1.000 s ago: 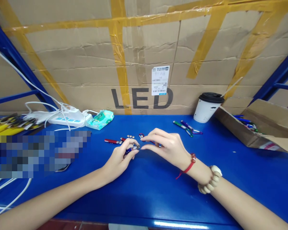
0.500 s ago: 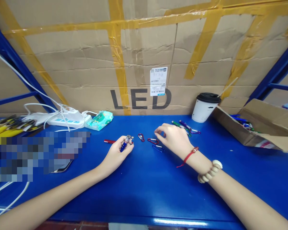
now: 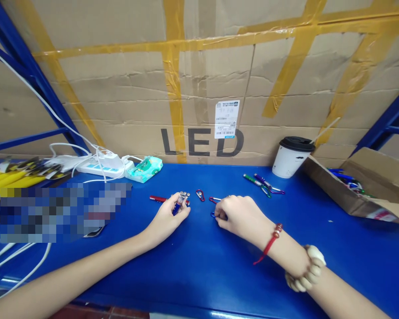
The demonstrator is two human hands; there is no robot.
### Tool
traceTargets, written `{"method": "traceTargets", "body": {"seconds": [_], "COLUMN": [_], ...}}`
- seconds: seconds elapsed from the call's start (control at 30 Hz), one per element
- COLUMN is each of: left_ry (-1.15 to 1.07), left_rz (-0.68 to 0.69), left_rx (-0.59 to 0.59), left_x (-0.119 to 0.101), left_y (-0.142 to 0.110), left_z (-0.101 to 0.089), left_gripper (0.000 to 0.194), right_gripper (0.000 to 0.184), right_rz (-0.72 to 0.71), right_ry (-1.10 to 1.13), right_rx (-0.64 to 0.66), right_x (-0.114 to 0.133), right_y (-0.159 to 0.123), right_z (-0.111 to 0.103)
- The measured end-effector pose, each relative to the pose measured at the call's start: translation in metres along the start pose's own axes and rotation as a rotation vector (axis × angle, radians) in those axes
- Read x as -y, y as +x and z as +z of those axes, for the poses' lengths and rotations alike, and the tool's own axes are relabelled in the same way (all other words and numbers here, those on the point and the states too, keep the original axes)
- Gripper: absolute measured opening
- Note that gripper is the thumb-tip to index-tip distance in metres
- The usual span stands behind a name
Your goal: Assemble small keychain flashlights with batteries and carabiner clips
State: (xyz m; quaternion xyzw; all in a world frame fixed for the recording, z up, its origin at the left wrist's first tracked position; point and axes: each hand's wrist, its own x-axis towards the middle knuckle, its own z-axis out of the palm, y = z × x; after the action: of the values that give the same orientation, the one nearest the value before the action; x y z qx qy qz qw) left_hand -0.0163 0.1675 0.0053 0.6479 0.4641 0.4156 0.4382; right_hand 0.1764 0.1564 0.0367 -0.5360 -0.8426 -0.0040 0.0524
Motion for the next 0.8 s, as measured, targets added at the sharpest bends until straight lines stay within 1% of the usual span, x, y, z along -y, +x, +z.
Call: {"method": "traceTargets", "body": {"seconds": [0.1, 0.2, 0.27, 0.33, 0.4, 0.47, 0.6, 0.7, 0.8], "left_ry": [0.023, 0.035, 0.03, 0.012, -0.031, -0.089, -0.163, -0.25, -0.39], "left_rz": [0.019, 0.032, 0.035, 0.034, 0.022, 0.005, 0.009, -0.012, -0.039], "left_rx": [0.006, 0.016, 0.032, 0.05, 0.07, 0.104, 0.189, 0.265, 0.319], "left_x": [0.003, 0.005, 0.005, 0.003, 0.001, -0.001, -0.002, -0.001, -0.001], "left_y": [0.0, 0.0, -0.001, -0.002, -0.003, -0.005, -0.007, -0.007, -0.007], "left_z": [-0.001, -0.002, -0.003, -0.003, -0.003, -0.004, -0.006, -0.006, -0.004], "left_gripper": [0.011, 0.009, 0.008, 0.009, 0.011, 0.015, 0.022, 0.023, 0.026], "right_gripper": [0.016, 0.016, 0.015, 0.012, 0.012, 0.016, 0.027, 0.03, 0.025], "right_rz": [0.027, 0.02, 0.01, 0.01, 0.032, 0.064, 0.082, 0.063, 0.022], "right_ry": [0.053, 0.158, 0.316, 0.523, 0.713, 0.868, 1.123, 1.172, 1.067], "right_rx": [0.016, -0.041, -0.11, -0.178, -0.224, -0.232, -0.175, -0.148, -0.151], "right_x": [0.009, 0.012, 0.012, 0.013, 0.015, 0.018, 0.022, 0.02, 0.015], "right_y": [0.0, 0.002, 0.003, 0.004, 0.004, 0.005, 0.007, 0.008, 0.009], "right_z": [0.0, 0.002, 0.004, 0.007, 0.009, 0.011, 0.015, 0.018, 0.02]}}
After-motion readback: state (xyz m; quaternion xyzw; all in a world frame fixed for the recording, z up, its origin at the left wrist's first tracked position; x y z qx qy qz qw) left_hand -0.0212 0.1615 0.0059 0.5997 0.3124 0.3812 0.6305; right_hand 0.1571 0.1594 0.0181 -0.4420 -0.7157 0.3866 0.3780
